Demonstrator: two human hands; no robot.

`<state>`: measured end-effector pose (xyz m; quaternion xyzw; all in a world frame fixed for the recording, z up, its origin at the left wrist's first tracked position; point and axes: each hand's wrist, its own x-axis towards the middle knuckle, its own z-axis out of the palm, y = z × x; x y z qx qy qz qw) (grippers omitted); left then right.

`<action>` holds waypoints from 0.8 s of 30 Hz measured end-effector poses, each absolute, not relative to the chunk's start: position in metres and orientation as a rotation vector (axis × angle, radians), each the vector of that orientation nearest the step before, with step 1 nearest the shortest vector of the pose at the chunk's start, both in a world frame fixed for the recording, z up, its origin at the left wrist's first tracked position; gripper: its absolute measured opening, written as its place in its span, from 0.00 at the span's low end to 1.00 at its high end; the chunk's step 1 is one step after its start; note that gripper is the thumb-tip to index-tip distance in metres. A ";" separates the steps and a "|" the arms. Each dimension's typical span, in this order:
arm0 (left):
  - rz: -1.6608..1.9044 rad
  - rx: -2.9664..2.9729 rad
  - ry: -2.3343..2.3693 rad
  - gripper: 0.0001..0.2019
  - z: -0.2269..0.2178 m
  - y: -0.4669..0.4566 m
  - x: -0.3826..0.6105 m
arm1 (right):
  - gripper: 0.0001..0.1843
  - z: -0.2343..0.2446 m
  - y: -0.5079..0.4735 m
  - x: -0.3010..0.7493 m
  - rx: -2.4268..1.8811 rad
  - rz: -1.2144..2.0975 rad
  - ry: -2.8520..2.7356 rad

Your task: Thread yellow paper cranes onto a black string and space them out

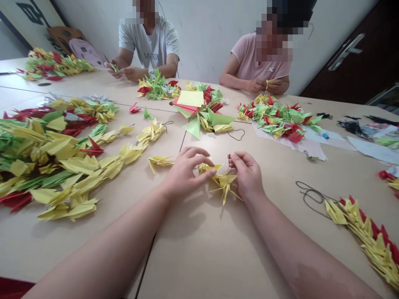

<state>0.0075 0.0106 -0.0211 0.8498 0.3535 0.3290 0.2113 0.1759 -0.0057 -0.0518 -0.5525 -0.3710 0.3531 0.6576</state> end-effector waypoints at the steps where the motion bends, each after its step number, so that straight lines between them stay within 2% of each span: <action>1: 0.903 2.382 0.992 0.10 -0.020 0.009 0.007 | 0.10 -0.052 -0.006 0.176 -1.250 0.797 -0.855; 6: 0.833 2.452 0.980 0.12 -0.018 0.006 0.008 | 0.08 -0.045 -0.013 0.173 -1.226 0.624 -1.144; 11: 0.870 2.407 0.949 0.09 -0.021 0.007 0.009 | 0.04 -0.037 -0.021 0.167 -1.139 0.446 -1.478; 20: 0.761 2.478 0.904 0.09 -0.024 0.008 0.010 | 0.04 -0.035 -0.023 0.166 -1.086 0.403 -1.636; 24: 0.819 2.468 0.911 0.08 -0.027 0.010 0.011 | 0.04 -0.034 -0.024 0.165 -1.090 0.392 -1.653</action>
